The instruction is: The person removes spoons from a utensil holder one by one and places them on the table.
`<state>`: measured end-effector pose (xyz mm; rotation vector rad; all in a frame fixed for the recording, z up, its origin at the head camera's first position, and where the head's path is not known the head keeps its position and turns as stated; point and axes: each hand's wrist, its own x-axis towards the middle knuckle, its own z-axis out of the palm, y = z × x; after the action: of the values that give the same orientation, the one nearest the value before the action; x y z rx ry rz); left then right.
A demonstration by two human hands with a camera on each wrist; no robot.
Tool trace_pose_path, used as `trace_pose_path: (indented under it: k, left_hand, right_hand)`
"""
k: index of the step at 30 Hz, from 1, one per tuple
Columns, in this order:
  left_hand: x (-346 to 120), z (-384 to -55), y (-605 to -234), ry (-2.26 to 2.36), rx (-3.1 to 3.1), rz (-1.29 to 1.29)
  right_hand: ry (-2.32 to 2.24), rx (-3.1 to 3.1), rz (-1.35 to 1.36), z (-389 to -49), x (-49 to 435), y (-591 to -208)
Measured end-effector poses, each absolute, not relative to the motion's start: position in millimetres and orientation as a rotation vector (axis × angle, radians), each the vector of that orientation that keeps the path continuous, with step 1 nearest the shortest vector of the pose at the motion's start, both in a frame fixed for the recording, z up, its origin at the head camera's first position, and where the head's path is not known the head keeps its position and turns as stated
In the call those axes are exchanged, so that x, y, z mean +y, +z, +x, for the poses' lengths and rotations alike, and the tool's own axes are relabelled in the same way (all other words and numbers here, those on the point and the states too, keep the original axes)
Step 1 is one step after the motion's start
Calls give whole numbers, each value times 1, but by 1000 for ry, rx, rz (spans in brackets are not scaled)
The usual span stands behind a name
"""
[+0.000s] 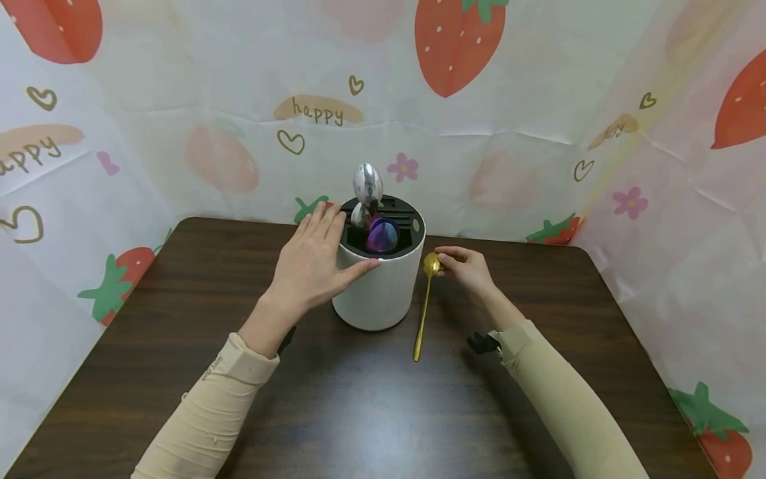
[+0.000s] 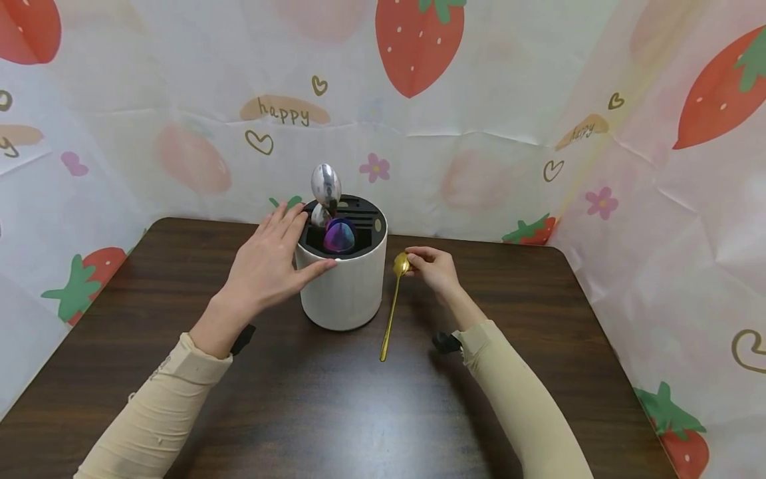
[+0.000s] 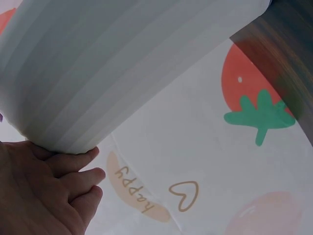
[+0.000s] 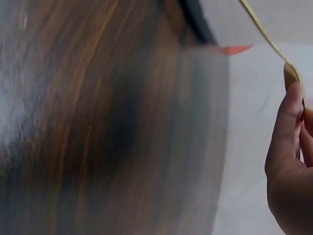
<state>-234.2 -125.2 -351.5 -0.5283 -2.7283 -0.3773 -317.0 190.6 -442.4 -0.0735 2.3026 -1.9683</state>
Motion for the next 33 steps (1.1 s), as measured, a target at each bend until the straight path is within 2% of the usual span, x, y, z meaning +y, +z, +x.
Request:
trace_pose_path:
  k: [13,33]
  left_hand:
    - [-125,-232,-353,-377,-2736,-522]
    - [-125,-232,-350,-383,-2725,-526]
  right_hand:
    - [-1851,2289,5,-337,192,-472]
    - [-1703,2408,-66,-345,180,-481]
